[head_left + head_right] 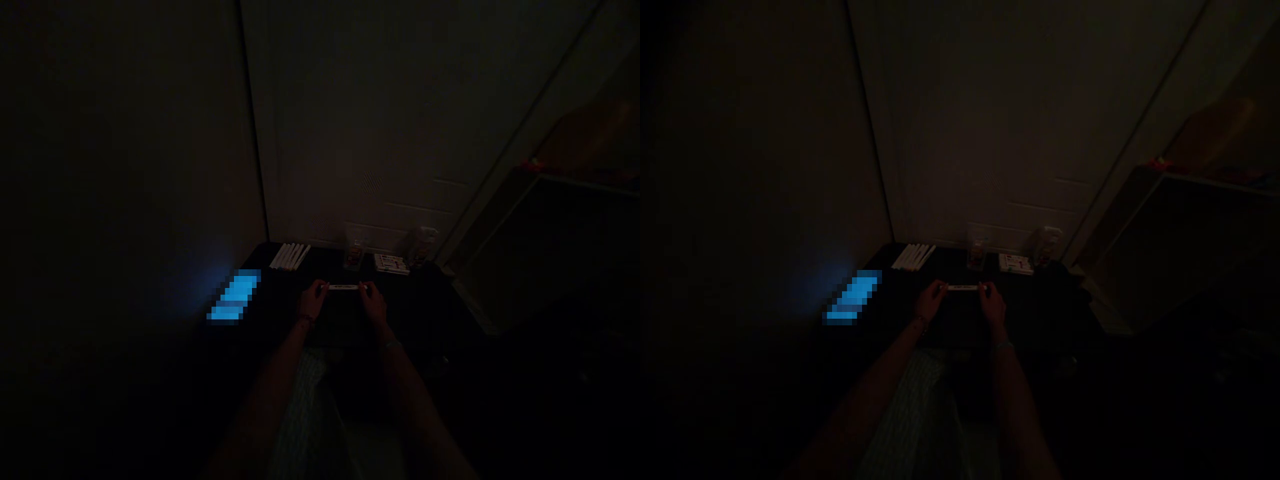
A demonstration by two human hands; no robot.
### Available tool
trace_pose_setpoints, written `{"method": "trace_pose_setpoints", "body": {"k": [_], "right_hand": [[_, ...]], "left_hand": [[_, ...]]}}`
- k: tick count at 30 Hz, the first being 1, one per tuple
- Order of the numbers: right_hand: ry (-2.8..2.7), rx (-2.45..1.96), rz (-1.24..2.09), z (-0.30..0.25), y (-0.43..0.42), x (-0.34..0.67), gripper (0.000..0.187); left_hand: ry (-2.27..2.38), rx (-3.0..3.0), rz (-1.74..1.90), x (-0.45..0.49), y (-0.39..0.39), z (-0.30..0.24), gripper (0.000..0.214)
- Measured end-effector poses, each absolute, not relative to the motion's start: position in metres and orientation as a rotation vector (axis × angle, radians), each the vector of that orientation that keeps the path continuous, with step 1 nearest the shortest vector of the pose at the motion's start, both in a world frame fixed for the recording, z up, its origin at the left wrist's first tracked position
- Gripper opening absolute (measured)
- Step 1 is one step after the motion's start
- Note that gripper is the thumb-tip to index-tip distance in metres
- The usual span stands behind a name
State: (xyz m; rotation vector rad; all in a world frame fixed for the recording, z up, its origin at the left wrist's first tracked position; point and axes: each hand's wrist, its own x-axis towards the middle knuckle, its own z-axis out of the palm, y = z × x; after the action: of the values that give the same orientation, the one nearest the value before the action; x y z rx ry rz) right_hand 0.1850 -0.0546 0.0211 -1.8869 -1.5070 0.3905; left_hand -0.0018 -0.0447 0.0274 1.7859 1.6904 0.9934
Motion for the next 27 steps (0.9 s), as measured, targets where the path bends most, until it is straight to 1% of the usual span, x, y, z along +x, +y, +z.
{"method": "trace_pose_setpoints", "body": {"k": [6, 14, 20, 27], "right_hand": [[-1.521, -1.906, 0.41, 0.0216, -0.0553, 0.185, 0.044], [-1.554, -1.87, 0.437, 0.0239, -0.0569, 0.1844, 0.042], [-1.584, -1.836, 0.442, 0.0231, -0.0562, 0.1843, 0.04], [-1.592, -1.874, 0.451, 0.0263, -0.0581, 0.1834, 0.036]], "left_hand": [[1.66, 1.77, 1.008, -0.0014, -0.0451, 0.029, 0.041], [1.836, 1.886, 0.967, 0.0018, -0.0471, 0.0295, 0.031], [1.845, 1.977, 0.976, 0.004, -0.0428, 0.0233, 0.03], [1.915, 2.014, 0.819, 0.0043, -0.04, 0.0218, 0.029]]}}
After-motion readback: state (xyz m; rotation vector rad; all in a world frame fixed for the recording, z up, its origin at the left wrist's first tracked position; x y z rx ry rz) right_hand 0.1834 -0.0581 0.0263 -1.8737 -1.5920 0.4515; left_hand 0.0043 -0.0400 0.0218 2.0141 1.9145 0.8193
